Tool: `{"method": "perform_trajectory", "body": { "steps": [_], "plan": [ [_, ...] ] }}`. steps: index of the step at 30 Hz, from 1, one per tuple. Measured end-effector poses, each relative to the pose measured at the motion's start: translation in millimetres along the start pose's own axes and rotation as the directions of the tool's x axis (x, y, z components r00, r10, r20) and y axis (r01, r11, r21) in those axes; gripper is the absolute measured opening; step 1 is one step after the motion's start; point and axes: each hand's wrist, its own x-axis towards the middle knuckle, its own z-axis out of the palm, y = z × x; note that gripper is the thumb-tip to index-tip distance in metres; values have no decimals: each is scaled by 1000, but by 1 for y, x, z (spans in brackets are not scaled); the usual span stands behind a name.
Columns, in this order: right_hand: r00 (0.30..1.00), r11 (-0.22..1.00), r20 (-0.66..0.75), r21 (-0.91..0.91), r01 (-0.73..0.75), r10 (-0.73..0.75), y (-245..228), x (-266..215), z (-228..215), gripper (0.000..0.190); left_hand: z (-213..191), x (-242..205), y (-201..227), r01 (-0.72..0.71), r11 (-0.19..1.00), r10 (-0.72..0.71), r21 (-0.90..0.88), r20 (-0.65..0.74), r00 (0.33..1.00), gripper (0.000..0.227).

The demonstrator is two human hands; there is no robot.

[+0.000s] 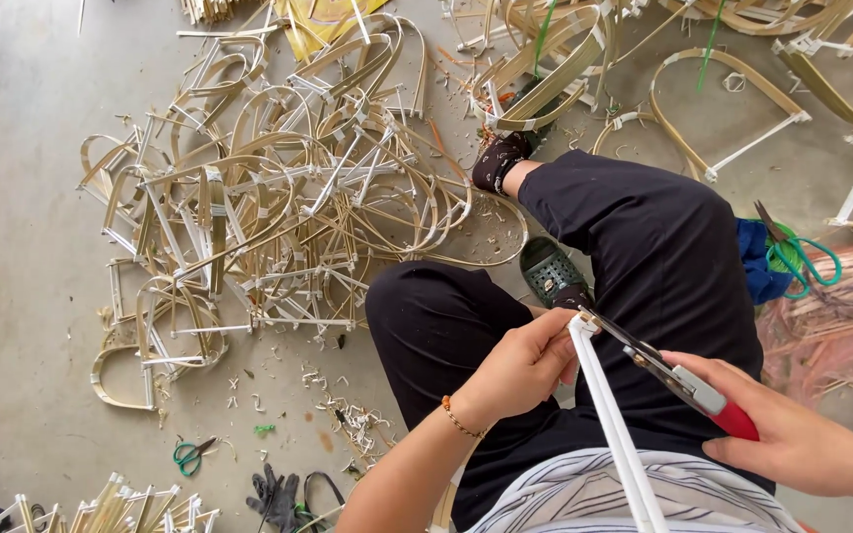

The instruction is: Assembling and cutting white plastic and bamboo/wood curved frame components using hand snips.

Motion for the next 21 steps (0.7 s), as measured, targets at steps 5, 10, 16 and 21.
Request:
{"method": "perform_trajectory", "body": {
  "steps": [5,10,16,21],
  "plan": [
    [1000,999,-5,-34,-4,4,-3,-1,-2,102,5,8,-8,-38,995,37,93,6,999,20],
    [998,997,-26,-66,49,-51,13,2,-4,102,9,20,-13,1,996,-3,93,26,1000,18],
    [999,992,-39,-125,-6,1,29,13,-12,109,14,39,-43,-9,992,22,-127,101,995,22],
    [999,994,-53,-105,-2,-3,27,31,-12,104,7,48,-51,39,971,-6,-237,137,991,23]
  ]
}}
